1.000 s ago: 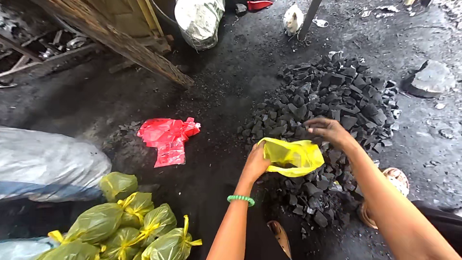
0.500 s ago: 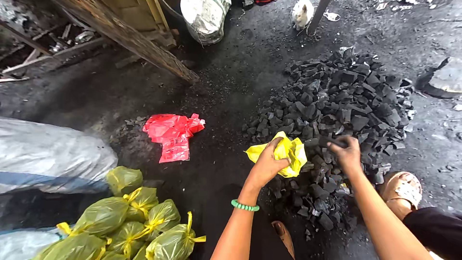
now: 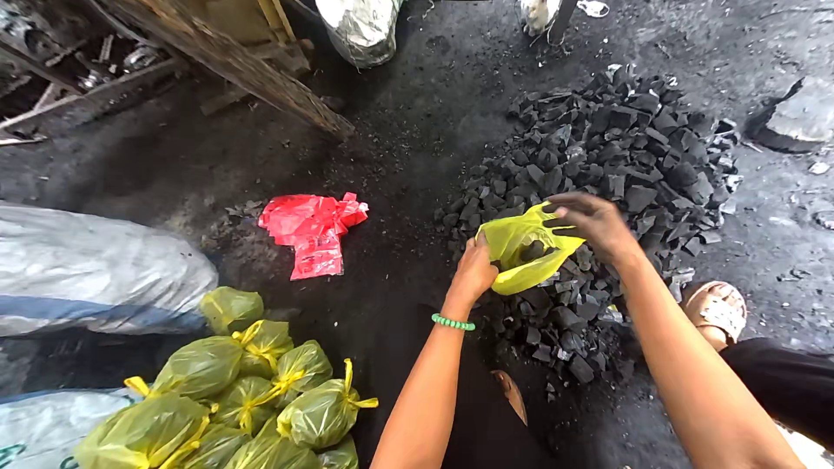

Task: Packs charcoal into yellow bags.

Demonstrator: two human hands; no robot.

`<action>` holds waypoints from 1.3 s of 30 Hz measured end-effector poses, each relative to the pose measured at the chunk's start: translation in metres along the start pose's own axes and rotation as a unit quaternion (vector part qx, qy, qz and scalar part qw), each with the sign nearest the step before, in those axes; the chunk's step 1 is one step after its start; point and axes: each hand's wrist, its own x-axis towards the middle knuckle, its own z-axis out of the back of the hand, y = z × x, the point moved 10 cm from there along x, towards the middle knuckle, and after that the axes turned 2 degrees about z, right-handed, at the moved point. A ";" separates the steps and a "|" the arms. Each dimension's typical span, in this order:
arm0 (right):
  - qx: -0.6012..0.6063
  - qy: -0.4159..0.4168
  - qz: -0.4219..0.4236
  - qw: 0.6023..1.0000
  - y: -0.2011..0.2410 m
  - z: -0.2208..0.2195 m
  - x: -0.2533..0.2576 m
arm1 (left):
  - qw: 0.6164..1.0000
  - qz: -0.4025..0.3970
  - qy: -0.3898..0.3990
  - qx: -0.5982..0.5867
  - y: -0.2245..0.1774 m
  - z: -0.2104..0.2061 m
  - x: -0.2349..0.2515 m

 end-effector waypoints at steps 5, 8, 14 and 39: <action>-0.247 -0.008 -0.160 0.956 -0.116 0.020 -0.042 | 1.000 0.010 -0.015 0.009 -0.003 0.011 -0.001; -0.322 0.071 -0.235 0.914 -0.166 -0.025 -0.072 | 1.000 -0.002 -0.003 0.024 -0.006 0.009 -0.001; -0.417 0.104 -0.272 0.861 -0.182 -0.047 -0.071 | 0.996 -0.010 0.010 0.092 -0.003 0.008 -0.002; -0.198 0.113 0.039 0.973 -0.045 -0.052 -0.016 | 0.996 -0.088 0.006 -0.032 -0.036 -0.007 0.003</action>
